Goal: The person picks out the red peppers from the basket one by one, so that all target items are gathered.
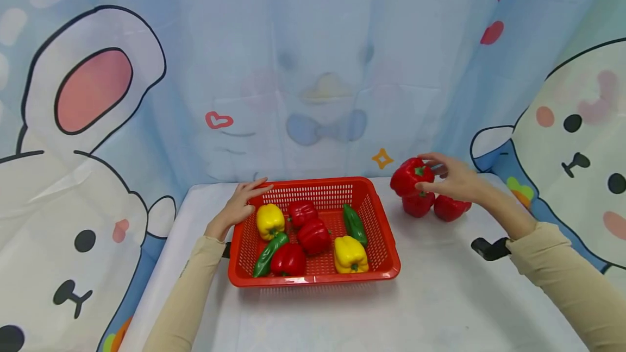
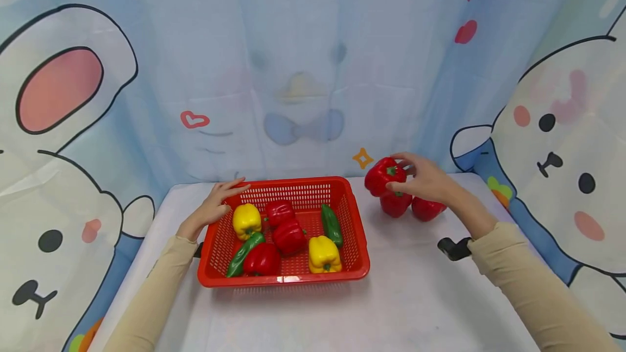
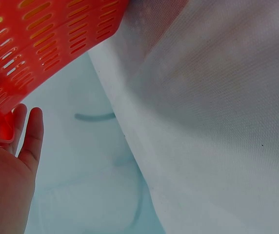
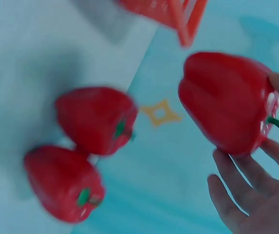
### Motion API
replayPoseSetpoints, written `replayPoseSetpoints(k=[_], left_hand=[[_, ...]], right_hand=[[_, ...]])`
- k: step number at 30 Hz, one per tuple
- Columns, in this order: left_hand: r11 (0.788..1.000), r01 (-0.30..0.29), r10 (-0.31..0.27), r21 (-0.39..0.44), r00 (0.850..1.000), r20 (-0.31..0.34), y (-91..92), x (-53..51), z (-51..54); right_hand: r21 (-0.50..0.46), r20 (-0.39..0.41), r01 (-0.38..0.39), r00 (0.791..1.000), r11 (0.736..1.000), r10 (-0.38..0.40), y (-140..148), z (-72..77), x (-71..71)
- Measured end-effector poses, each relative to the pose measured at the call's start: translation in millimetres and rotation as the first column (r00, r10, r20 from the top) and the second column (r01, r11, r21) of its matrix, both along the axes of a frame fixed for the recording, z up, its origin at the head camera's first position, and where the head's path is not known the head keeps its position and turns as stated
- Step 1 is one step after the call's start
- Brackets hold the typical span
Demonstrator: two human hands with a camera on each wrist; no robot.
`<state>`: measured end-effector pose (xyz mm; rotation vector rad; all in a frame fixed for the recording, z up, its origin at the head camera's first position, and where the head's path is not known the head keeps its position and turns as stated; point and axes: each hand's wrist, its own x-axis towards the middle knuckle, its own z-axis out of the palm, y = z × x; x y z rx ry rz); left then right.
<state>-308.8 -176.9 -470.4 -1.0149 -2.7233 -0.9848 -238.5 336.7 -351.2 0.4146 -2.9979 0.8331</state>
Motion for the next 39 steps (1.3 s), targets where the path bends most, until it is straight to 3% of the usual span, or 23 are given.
replayPoseSetpoints(k=[3, 6, 12, 16, 31, 39], left_hand=[[1.0, 0.003, -0.003, 0.011, 1.0, -0.002, -0.6, 1.1, -0.5], [1.0, 0.002, -0.002, 0.015, 1.0, 0.002, -1.1, 1.9, -1.1], [1.0, -0.007, 0.007, 0.017, 1.0, -0.002, -1.4, 1.3, -3.0], [1.0, -0.002, 0.002, 0.017, 1.0, 0.003, -1.3, 1.6, -2.4], [1.0, -0.006, 0.006, 0.018, 1.0, 0.013, -1.7, -0.2, 1.2], [1.0, -0.002, 0.002, 0.02, 1.0, 0.017, -1.2, 0.3, -0.5]], right_hand=[[0.013, -0.047, 0.104, 0.994, 0.994, -0.104, 23.4, -2.4, -4.7], [0.006, -0.111, 0.206, 0.973, 0.979, -0.204, 44.8, -5.7, -6.1], [-0.05, -0.126, 0.415, 0.9, 0.908, -0.418, 82.1, -18.7, -0.6], [-0.029, -0.098, 0.502, 0.859, 0.864, -0.502, 104.6, -30.6, 4.2], [0.057, 0.069, 0.594, 0.799, 0.802, -0.597, 151.0, -70.9, 11.0], [0.069, 0.134, 0.558, 0.816, 0.827, -0.562, 157.6, -89.0, 12.4]])
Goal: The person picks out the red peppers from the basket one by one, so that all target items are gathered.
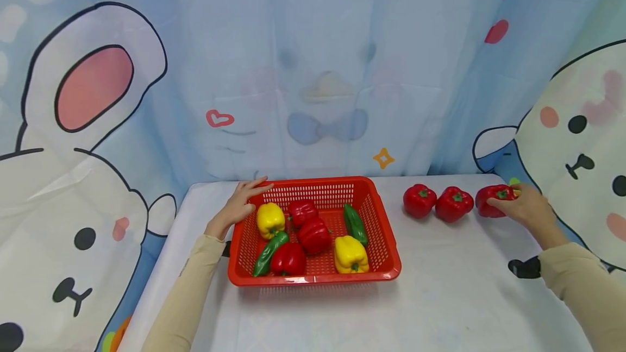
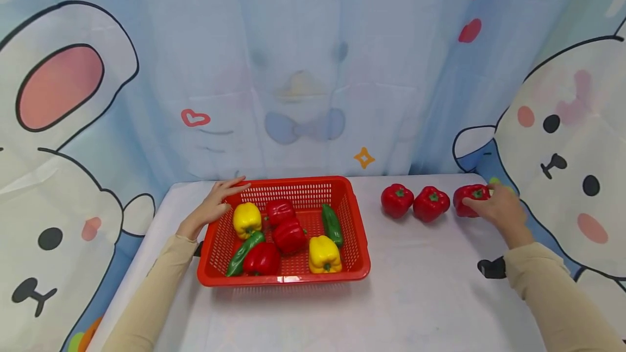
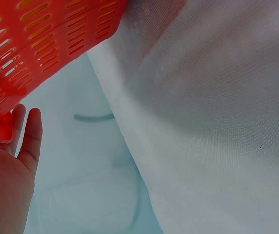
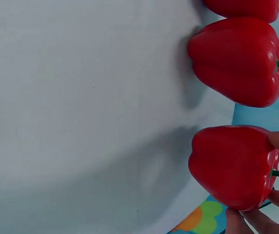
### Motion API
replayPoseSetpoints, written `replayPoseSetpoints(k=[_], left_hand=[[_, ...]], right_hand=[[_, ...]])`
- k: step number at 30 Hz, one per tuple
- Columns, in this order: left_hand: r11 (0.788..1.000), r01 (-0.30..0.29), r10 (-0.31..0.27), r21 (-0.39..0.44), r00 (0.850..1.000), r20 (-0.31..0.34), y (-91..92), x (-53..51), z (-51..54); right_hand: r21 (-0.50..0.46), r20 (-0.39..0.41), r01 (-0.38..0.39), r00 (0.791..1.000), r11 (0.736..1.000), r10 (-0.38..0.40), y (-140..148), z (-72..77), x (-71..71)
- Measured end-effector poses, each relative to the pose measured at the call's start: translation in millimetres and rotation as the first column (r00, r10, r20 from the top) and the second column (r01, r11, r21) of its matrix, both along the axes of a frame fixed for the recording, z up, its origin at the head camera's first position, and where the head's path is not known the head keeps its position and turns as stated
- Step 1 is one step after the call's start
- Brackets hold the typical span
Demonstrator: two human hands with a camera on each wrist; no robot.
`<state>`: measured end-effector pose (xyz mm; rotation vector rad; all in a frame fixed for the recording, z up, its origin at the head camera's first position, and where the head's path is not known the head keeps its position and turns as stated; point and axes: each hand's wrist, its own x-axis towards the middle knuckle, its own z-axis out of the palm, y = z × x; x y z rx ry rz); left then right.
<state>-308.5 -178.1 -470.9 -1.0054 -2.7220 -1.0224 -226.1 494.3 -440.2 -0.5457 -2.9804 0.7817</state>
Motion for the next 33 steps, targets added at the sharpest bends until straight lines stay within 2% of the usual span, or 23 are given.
replayPoseSetpoints(k=[11, 26, 33], left_hand=[[1.0, -0.01, 0.01, -0.01, 1.0, 0.002, 0.9, -0.2, -2.0], [1.0, -0.01, 0.01, -0.002, 1.0, 0.002, -0.2, -0.4, -0.8], [1.0, -0.005, 0.005, -0.002, 1.0, -0.013, 0.1, -1.5, -1.1]], right_hand=[[0.028, 0.081, -0.044, 0.996, 0.999, 0.042, -5.2, -9.6, -5.0], [-0.034, 0.069, -0.027, 0.997, 0.999, 0.03, -4.9, -12.8, 0.5], [-0.031, 0.064, -0.026, 0.998, 0.999, 0.028, -6.4, -11.6, 0.5]])
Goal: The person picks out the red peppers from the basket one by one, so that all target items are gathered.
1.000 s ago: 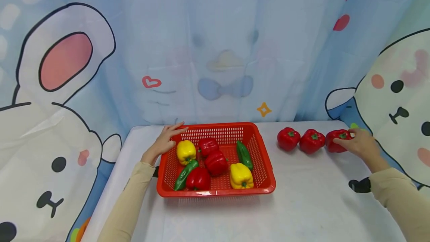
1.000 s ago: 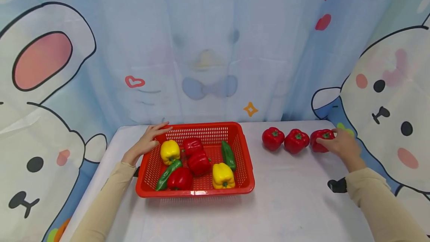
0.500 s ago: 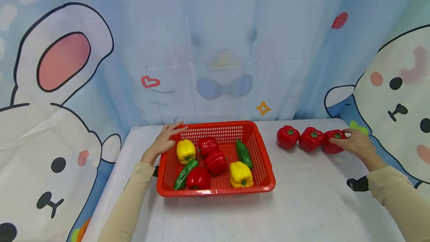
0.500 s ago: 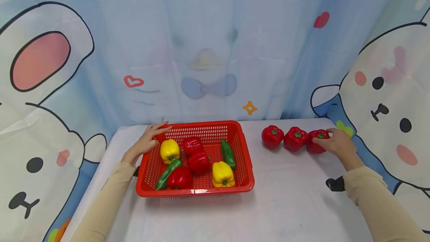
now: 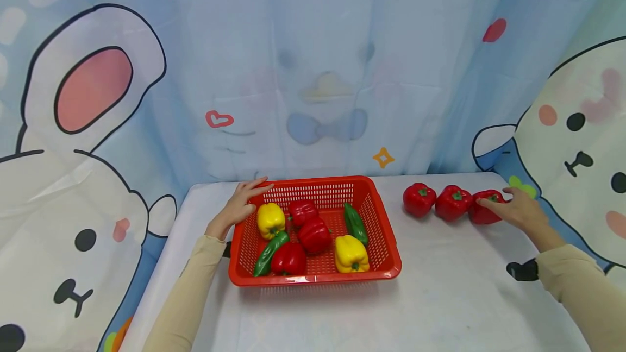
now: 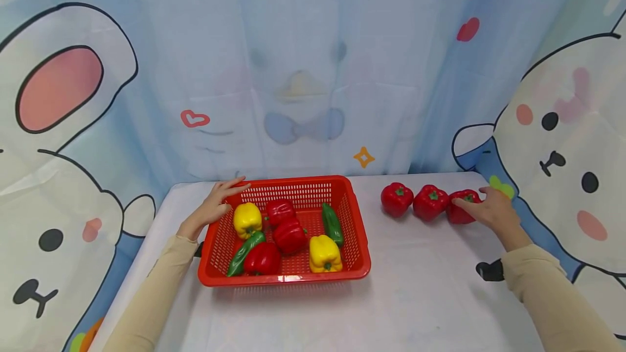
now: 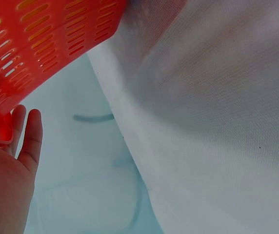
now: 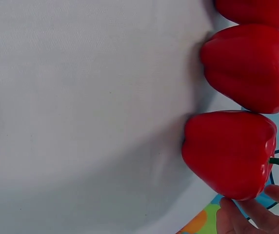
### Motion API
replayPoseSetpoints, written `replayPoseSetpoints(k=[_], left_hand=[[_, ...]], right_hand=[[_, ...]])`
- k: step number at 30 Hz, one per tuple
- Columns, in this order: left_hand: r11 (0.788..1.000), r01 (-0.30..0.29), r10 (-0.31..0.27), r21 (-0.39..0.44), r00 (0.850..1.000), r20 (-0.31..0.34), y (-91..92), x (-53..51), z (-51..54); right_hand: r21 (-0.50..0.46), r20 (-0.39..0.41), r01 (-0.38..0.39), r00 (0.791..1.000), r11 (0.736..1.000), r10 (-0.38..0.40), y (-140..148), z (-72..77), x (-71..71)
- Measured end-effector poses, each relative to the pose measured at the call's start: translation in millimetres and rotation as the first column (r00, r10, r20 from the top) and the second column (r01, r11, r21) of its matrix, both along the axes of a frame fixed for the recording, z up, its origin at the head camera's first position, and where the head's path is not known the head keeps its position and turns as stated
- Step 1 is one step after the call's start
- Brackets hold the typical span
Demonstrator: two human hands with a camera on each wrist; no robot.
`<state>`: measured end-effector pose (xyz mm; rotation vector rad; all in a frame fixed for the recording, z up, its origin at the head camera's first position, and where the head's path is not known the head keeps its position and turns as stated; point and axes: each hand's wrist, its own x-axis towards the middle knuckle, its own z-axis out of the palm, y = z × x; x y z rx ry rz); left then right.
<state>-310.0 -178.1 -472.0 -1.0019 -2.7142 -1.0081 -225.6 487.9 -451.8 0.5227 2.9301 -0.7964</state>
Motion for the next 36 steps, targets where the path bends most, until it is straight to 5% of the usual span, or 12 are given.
replayPoseSetpoints(k=[12, 20, 24, 28, 36], left_hand=[[1.0, 0.009, -0.009, -0.003, 1.0, 0.01, 0.1, 2.0, -3.2], [1.0, 0.0, 0.0, -0.011, 1.0, 0.002, 0.3, 1.9, 0.2], [1.0, -0.006, 0.006, -0.008, 1.0, -0.004, 0.5, 0.2, 1.0], [1.0, -0.009, 0.009, -0.01, 1.0, -0.008, 0.4, -0.5, 0.3], [1.0, -0.004, 0.004, 0.003, 1.0, -0.01, 0.4, 0.2, 0.0]], right_hand=[[0.175, -0.136, -0.141, 0.977, 0.974, 0.166, -18.9, 21.4, -5.0], [0.171, -0.133, -0.355, 0.916, 0.919, 0.378, -93.2, 50.2, -25.4], [0.122, -0.156, -0.459, 0.867, 0.88, 0.474, -140.7, 59.9, -36.1], [0.094, -0.214, -0.56, 0.796, 0.823, 0.566, -187.2, 62.2, -46.8], [0.084, -0.222, -0.735, 0.644, 0.672, 0.732, -276.5, 57.1, -54.4]])
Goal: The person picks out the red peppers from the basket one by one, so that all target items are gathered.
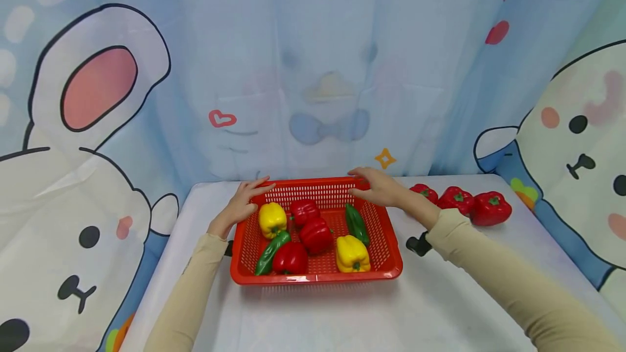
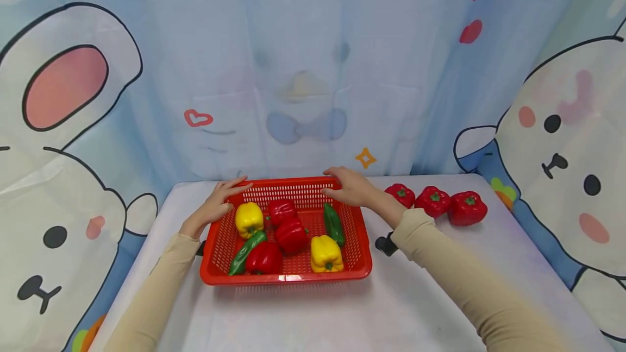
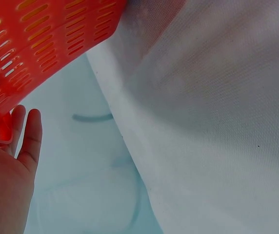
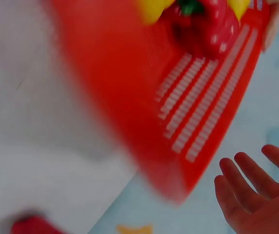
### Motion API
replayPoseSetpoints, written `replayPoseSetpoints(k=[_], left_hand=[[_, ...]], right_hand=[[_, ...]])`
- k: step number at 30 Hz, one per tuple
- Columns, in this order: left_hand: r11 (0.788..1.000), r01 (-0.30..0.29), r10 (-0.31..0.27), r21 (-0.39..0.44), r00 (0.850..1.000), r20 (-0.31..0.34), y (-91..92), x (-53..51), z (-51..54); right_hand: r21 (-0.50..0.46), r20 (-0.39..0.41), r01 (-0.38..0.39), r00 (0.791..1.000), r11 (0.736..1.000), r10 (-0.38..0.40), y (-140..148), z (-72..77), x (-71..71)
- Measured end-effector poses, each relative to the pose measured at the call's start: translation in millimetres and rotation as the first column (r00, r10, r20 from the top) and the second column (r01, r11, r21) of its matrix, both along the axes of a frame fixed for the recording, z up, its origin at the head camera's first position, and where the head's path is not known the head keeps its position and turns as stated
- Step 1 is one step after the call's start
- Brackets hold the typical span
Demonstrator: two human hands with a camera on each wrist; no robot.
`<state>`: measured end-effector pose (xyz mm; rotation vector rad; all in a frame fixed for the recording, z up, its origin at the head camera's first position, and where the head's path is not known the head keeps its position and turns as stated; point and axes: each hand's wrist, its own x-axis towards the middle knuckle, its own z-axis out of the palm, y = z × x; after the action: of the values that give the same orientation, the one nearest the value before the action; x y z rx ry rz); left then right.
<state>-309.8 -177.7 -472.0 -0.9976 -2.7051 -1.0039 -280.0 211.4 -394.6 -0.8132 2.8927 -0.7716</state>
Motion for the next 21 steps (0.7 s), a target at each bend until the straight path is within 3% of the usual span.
replayPoseSetpoints(k=[8, 15, 21], left_hand=[[1.0, 0.008, -0.008, -0.009, 1.0, 0.006, -2.6, -1.2, -0.7], [1.0, 0.011, -0.011, -0.003, 1.0, 0.007, -1.6, -2.6, 0.2], [1.0, 0.004, -0.004, -0.016, 1.0, 0.011, -1.3, -2.1, -0.6]], right_hand=[[0.056, 0.096, -0.159, 0.983, 0.986, 0.154, -66.4, -11.0, -9.1], [0.119, 0.18, -0.169, 0.973, 0.978, 0.146, -95.0, -22.1, -21.7], [0.192, 0.204, -0.179, 0.969, 0.965, 0.14, -109.5, -32.6, -28.4]])
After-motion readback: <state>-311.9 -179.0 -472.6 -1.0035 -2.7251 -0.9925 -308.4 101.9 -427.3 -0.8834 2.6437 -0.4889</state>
